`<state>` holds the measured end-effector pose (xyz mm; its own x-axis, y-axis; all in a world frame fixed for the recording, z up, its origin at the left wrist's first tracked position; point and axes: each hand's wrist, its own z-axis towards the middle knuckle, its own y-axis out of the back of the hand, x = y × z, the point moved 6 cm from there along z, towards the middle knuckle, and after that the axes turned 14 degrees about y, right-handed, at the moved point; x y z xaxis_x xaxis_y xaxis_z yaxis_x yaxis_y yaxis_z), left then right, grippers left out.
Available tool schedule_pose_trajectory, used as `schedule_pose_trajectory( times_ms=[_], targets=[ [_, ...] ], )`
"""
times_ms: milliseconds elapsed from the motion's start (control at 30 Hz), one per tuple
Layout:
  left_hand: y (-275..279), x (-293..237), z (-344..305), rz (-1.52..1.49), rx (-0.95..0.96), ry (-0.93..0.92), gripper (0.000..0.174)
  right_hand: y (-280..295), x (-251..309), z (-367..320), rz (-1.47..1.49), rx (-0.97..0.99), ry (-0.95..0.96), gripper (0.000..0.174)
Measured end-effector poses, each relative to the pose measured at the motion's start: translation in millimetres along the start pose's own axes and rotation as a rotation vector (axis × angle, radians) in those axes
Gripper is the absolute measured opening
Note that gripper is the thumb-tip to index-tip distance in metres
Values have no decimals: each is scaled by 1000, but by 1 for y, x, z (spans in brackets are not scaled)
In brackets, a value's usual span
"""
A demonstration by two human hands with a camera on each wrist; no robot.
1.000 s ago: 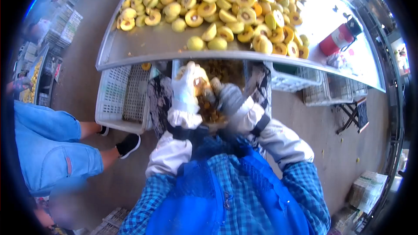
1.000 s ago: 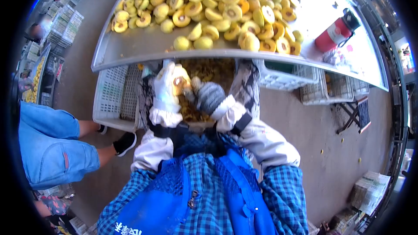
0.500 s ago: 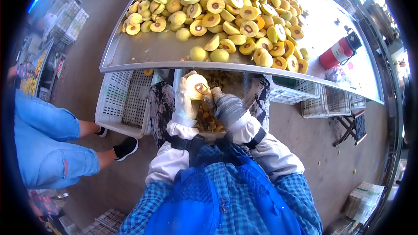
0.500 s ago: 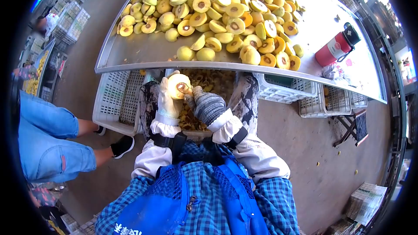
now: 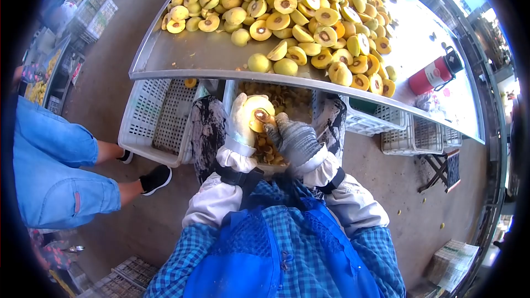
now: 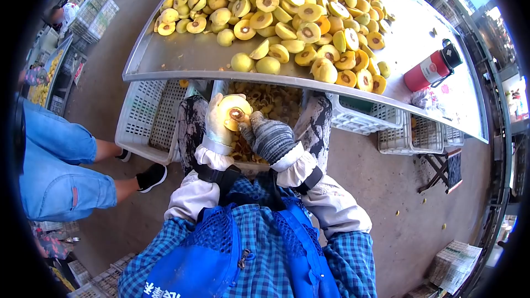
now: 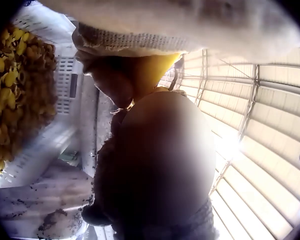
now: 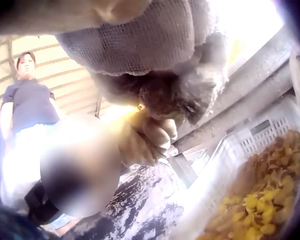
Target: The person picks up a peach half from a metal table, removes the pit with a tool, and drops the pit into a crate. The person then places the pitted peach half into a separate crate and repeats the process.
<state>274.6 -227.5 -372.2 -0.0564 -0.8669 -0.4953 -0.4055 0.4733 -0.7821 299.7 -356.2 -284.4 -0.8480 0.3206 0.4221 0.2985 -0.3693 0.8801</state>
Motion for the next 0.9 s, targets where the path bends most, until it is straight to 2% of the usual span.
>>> schedule_pose_trajectory(
  times_ms=[67,200,267,367,433,533,567,600,633,667,700,733,767,800,833,867,900],
  targets=[
    [-4,4,-5,-84,-24,14,54,-7,-4,-2,26,14,-32,43],
    [14,7,-3,-6,-162,-111,50,-15,-6,-2,36,122,-75,44],
    [51,16,13,95,-245,-227,49,-14,-3,-3,8,140,-39,42],
    [32,8,0,159,-276,-222,46,-8,-1,-3,15,196,62,38],
    [34,13,10,244,-84,-99,37,3,1,-6,-18,208,149,30],
    [19,25,14,251,139,305,28,1,-16,-2,139,295,292,32],
    [2,24,8,232,205,473,28,-14,-28,-2,494,299,291,34],
    [-5,27,2,213,273,637,30,-13,-28,-1,725,348,282,35],
    [-1,21,5,375,246,466,33,-14,-34,-5,734,414,47,38],
    [4,14,7,542,191,298,38,-15,-33,-8,755,357,-101,42],
    [-7,5,-8,510,119,180,40,-15,-32,-12,779,287,-247,45],
    [-20,-4,-23,477,46,58,42,-22,-34,-10,821,200,-254,44],
    [-26,-10,-32,444,-31,-61,45,-30,-32,-6,812,82,-148,44],
    [-10,-2,-28,245,-123,-244,44,-39,-26,-2,753,-47,17,44],
    [-12,0,-34,257,-274,-351,43,-43,-11,-5,566,-197,238,44],
    [-12,-2,-47,269,-431,-452,43,-70,-10,-10,979,-135,19,44],
    [-5,-4,-46,81,-387,-264,41,-90,-7,-12,1272,-84,-171,45]
  ],
)
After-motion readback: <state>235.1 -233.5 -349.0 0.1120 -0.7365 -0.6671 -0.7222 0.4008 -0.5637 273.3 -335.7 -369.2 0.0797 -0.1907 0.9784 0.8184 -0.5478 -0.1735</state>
